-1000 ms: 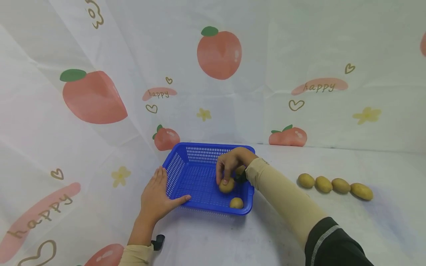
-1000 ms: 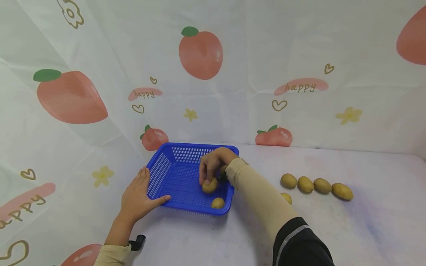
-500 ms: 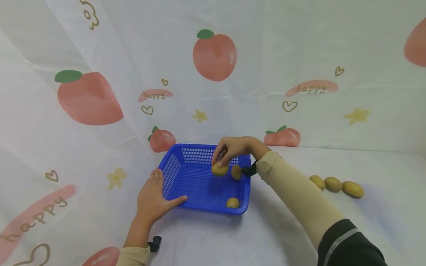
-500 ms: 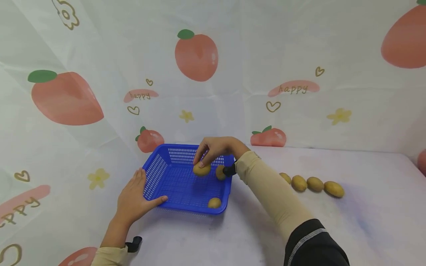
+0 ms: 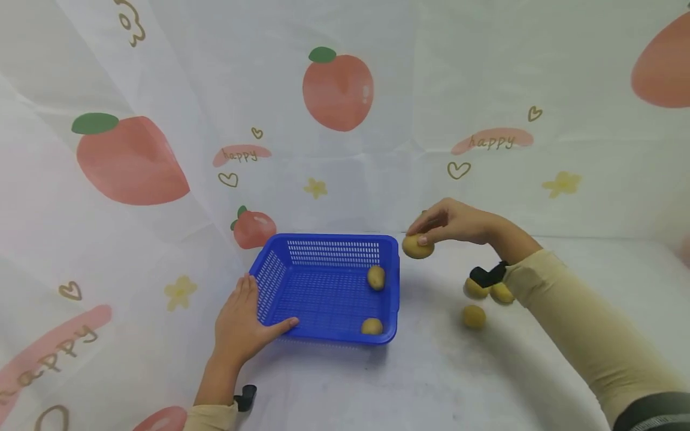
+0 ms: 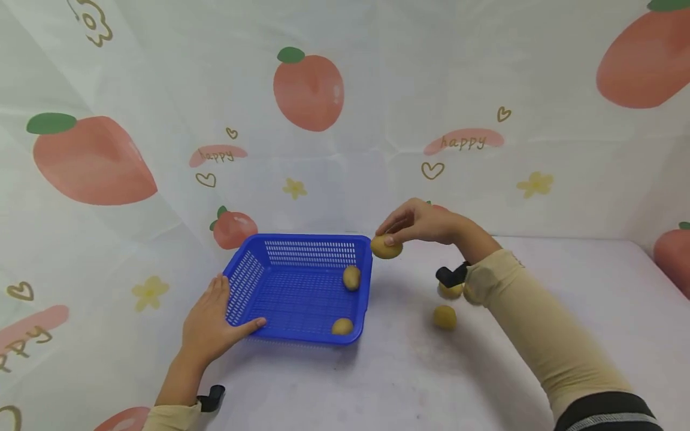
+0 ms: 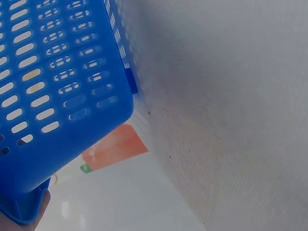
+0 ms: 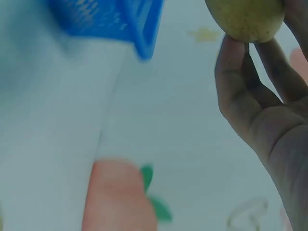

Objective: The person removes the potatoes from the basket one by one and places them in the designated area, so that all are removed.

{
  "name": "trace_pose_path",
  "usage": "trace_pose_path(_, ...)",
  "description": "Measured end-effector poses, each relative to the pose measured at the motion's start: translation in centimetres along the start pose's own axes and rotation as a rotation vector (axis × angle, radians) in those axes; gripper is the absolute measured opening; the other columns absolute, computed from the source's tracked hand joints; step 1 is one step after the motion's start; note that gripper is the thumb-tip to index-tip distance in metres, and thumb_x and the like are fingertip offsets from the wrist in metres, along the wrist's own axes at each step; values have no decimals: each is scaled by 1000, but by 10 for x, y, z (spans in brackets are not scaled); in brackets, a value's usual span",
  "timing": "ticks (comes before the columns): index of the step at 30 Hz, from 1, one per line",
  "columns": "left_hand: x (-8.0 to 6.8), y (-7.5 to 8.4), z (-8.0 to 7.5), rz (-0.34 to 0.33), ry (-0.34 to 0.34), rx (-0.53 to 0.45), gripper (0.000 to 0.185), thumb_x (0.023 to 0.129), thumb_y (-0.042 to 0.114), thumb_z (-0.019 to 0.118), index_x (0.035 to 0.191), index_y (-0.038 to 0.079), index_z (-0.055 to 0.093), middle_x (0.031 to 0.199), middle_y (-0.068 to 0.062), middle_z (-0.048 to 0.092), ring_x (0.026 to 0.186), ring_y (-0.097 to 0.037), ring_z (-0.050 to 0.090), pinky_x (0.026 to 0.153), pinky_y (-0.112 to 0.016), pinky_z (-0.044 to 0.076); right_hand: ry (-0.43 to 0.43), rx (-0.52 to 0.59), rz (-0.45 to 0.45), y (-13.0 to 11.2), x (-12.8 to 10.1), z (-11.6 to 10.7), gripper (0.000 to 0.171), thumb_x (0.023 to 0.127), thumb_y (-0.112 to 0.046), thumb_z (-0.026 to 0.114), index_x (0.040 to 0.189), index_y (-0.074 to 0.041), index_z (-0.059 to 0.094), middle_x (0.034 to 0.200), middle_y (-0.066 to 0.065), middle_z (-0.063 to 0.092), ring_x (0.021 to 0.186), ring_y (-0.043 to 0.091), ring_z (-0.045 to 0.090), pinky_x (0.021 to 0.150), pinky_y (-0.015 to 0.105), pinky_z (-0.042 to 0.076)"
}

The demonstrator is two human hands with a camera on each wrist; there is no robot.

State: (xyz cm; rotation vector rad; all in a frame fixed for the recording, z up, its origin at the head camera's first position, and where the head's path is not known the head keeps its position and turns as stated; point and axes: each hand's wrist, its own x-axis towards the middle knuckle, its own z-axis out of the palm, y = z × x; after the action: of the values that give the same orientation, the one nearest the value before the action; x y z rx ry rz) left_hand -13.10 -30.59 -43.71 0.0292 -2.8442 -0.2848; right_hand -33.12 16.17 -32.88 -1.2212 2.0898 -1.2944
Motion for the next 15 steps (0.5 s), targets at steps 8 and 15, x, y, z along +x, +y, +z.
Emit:
trace_pose_path(8, 0, -1, -1, -4, -12, 14, 142, 76, 90, 66, 164, -12, 18, 172, -31, 22, 162, -48, 22, 130, -62, 26, 211, -36, 77, 25, -88, -5, 27, 97, -3, 75, 124, 3, 75, 117, 0, 80, 111, 6, 72, 92, 24, 61)
trace_pose_path(15, 1, -1, 0, -7, -31, 20, 143, 77, 90, 65, 165, -12, 16, 173, -31, 19, 163, -48, 20, 132, -60, 24, 286, -50, 140, 52, -147, 16, 27, 99, -3, 73, 125, 2, 75, 120, -2, 80, 108, 4, 74, 89, 20, 60)
